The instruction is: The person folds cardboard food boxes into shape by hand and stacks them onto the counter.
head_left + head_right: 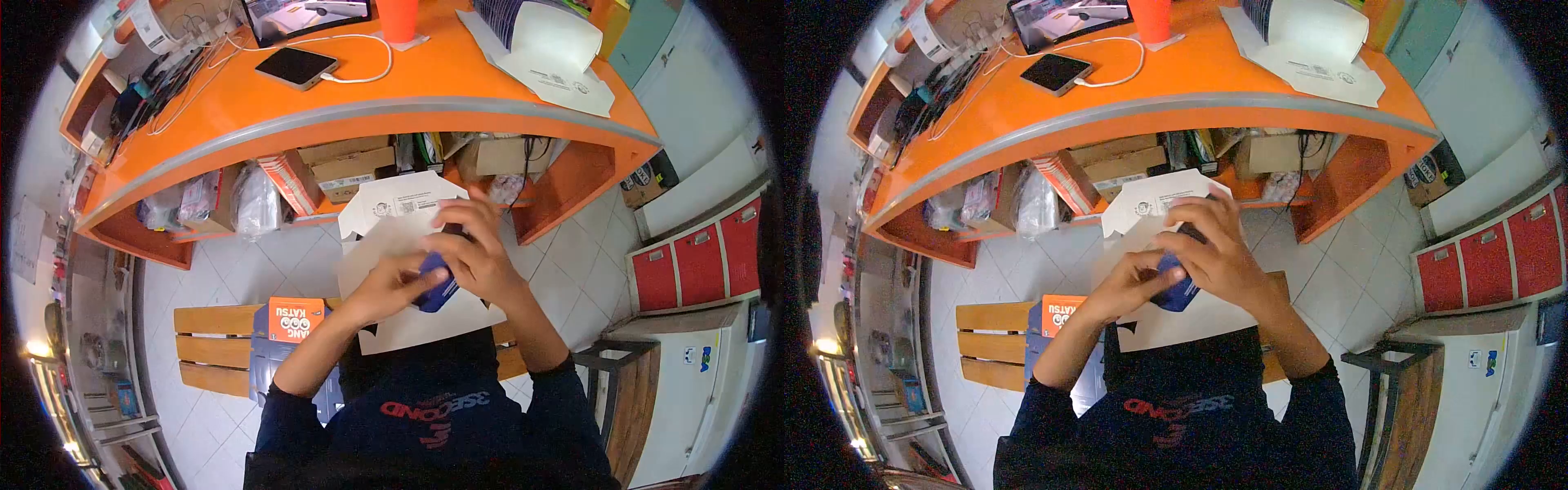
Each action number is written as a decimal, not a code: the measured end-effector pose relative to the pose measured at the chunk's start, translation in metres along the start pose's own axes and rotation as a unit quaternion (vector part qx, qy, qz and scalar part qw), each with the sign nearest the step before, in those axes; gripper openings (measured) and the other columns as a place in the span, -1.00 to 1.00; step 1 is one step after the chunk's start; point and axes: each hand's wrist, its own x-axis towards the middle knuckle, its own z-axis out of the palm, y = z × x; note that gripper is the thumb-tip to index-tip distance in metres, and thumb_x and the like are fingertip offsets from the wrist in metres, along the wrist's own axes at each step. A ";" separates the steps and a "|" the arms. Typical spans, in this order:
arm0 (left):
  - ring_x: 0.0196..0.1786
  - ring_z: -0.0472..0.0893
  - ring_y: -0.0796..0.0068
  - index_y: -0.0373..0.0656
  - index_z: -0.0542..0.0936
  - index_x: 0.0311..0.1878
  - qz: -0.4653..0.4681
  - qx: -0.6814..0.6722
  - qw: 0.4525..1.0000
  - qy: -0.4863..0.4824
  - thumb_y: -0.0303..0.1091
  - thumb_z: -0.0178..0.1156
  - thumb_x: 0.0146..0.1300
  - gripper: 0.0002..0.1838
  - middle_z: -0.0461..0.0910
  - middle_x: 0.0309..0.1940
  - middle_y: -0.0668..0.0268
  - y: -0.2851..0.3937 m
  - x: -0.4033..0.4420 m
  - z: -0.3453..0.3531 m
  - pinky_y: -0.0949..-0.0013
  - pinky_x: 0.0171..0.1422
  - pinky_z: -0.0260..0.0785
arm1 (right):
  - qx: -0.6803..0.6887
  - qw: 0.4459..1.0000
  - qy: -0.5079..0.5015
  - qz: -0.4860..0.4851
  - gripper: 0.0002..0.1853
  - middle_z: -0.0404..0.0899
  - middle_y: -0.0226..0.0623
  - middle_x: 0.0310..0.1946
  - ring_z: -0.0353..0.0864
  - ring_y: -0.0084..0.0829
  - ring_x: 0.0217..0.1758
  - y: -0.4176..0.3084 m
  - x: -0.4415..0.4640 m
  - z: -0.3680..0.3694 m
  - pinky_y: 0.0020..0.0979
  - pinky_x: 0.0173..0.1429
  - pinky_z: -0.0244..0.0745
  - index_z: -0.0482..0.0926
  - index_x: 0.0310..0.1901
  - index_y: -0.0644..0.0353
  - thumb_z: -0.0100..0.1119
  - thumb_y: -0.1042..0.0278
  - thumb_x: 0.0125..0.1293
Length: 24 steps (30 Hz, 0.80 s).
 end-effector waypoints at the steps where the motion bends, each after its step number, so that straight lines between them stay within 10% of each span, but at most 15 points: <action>1: -0.22 0.56 0.65 -0.22 0.56 0.04 0.001 -0.079 0.995 0.059 -0.23 0.17 0.36 -0.69 0.63 -0.20 0.38 0.001 -0.001 0.001 0.47 -0.12 0.47 | -0.035 0.997 0.061 -0.022 -0.84 0.45 -0.38 -0.14 0.42 -0.25 -0.03 -0.004 0.000 0.000 -0.11 0.15 0.22 0.59 -0.22 -0.03 0.26 0.37 0.13; 7: -0.06 0.56 0.59 -0.12 0.52 -0.05 0.084 -0.400 0.876 0.258 -0.18 0.02 0.44 -0.77 0.60 -0.09 0.36 0.031 -0.004 0.020 0.44 -0.07 0.46 | 0.000 1.000 -0.008 -0.020 -0.47 0.44 -0.32 -0.08 0.38 -0.09 0.06 -0.027 0.003 0.003 -0.07 0.13 0.36 0.45 -0.22 0.01 0.56 0.15 -0.23; 16: 0.08 0.55 0.43 -0.25 0.39 0.16 0.198 -0.381 0.869 0.246 -0.26 0.02 0.41 -0.65 0.55 0.03 0.22 0.060 -0.006 0.007 0.32 0.23 0.37 | 0.008 0.991 -0.025 -0.131 -0.53 0.51 -0.29 -0.06 0.41 -0.13 0.27 -0.037 0.023 -0.025 0.09 0.33 0.34 0.59 -0.07 0.11 0.44 0.16 -0.06; 24: -0.09 0.61 0.57 -0.24 0.50 -0.01 0.147 -0.341 0.903 0.215 -0.16 -0.08 0.49 -0.67 0.60 -0.07 0.27 0.067 -0.008 -0.013 0.43 0.02 0.49 | 0.151 0.969 -0.107 -0.163 -0.56 0.54 -0.17 -0.04 0.45 -0.13 0.26 -0.035 0.026 -0.040 0.03 0.39 0.28 0.56 -0.03 0.27 0.40 0.29 0.07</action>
